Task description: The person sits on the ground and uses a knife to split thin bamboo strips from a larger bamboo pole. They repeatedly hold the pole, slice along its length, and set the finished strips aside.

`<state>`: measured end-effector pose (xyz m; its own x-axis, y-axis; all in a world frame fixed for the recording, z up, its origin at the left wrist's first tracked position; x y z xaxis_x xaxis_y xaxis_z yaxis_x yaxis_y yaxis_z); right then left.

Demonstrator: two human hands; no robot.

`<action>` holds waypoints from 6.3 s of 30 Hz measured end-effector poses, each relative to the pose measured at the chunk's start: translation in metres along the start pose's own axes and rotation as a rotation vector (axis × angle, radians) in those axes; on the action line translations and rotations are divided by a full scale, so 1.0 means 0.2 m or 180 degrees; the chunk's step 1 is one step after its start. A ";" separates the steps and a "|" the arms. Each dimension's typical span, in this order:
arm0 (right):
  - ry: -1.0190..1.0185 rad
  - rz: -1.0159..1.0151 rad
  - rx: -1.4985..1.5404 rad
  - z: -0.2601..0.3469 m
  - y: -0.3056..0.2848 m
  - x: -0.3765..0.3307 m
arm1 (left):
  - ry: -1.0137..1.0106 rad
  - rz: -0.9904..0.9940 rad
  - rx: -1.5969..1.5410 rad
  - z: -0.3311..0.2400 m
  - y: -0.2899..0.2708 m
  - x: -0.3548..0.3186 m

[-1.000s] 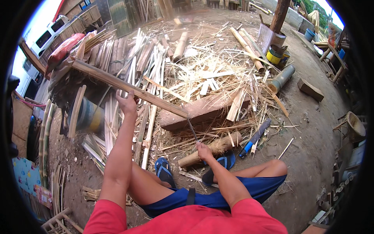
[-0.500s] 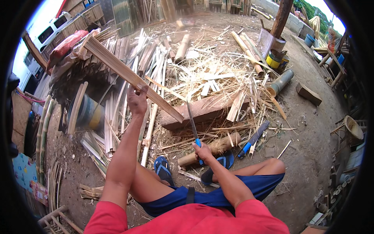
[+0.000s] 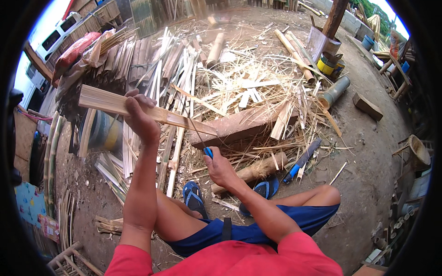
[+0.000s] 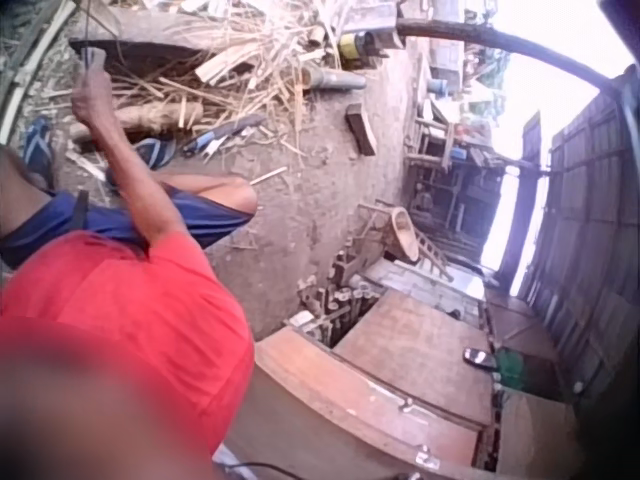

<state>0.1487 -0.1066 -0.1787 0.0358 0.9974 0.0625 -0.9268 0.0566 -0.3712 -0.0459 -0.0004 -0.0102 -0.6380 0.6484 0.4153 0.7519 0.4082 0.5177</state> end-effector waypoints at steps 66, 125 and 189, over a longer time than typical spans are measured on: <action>0.0141 0.0010 -0.0437 -0.25 -0.01 0.01 | 0.0420 -0.0339 0.0039 0.07 0.00 -0.02; 0.0209 -0.0627 -0.0156 -0.28 0.15 0.10 | -0.0026 -0.0149 -0.0348 0.31 0.05 0.04; 0.0168 0.1920 -0.1652 -0.49 0.79 0.10 | -0.1958 0.0316 0.6013 1.11 -2.33 -0.77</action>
<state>0.0405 -0.0741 -0.3267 -0.3869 0.8627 -0.3258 -0.5000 -0.4931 -0.7120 -0.2612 -0.1467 -0.4811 -0.7682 0.6333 -0.0935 0.2290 0.1355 -0.9640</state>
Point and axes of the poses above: each hand's wrist, its own x-axis towards the middle knuckle, its own y-axis out of the palm, z = x × y, the point moved 2 cm from there along x, towards the middle knuckle, and after that the axes turned 13 degrees about -z, right-handed, at the moved point
